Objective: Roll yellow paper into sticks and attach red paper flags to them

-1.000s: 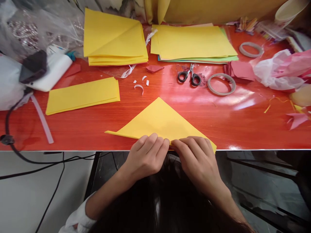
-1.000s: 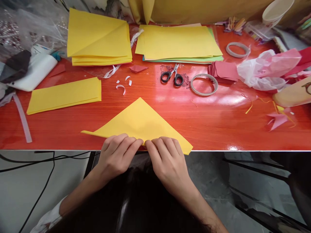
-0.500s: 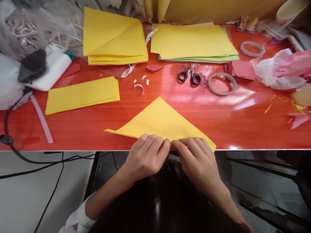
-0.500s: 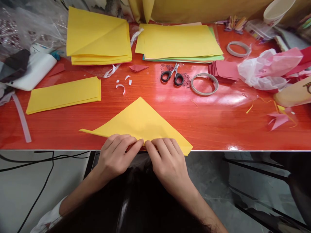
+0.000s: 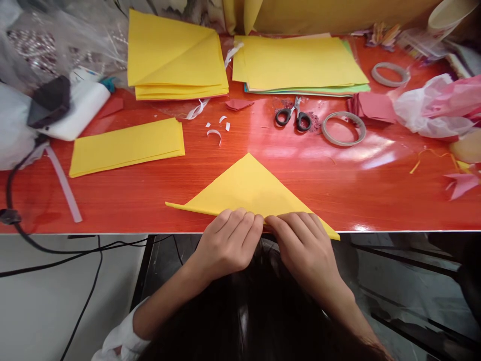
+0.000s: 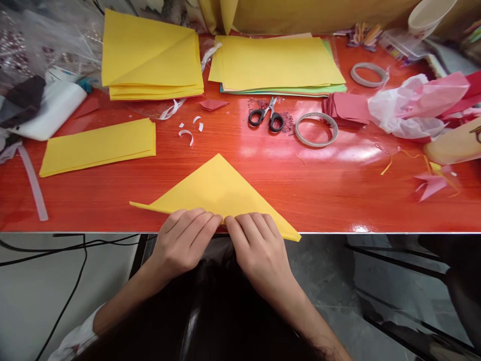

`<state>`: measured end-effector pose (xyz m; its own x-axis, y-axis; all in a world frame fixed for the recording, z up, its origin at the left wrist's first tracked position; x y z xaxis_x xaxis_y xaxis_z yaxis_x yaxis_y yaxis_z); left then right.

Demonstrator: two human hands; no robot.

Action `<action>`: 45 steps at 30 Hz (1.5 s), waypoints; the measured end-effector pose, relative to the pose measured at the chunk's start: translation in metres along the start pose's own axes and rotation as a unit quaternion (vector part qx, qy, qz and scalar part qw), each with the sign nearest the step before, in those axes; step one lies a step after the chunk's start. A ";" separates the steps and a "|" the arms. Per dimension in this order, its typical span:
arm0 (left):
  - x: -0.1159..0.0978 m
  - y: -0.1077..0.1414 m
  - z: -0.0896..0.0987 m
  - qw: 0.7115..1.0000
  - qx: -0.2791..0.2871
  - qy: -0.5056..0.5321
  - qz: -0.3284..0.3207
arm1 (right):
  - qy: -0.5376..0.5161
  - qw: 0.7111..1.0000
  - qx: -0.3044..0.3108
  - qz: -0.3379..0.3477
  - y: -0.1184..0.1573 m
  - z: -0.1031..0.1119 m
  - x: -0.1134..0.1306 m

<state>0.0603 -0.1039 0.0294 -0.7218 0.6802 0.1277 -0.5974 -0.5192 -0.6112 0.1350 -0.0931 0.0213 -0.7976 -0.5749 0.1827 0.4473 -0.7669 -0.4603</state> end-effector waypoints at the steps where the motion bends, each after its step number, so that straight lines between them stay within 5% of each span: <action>1: 0.001 0.000 0.000 1.000 0.002 -0.001 0.004 | -0.004 1.000 -0.003 -0.001 0.000 0.000 0.000; 45: 0.002 -0.001 0.001 1.000 0.001 -0.010 0.020 | -0.009 0.998 -0.054 0.015 0.002 0.009 0.000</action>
<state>0.0589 -0.1023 0.0311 -0.7525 0.6479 0.1185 -0.5681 -0.5474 -0.6146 0.1397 -0.0972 0.0277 -0.7771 -0.6024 0.1823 0.4234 -0.7147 -0.5568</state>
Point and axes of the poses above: each hand's wrist, its own y-axis away from the middle knuckle, its own z-axis out of the back of the hand, x = y × z, the point moved 9 cm from there along -y, towards the middle knuckle, and after that the axes turned 1 degree about -x, right-handed, at the moved point
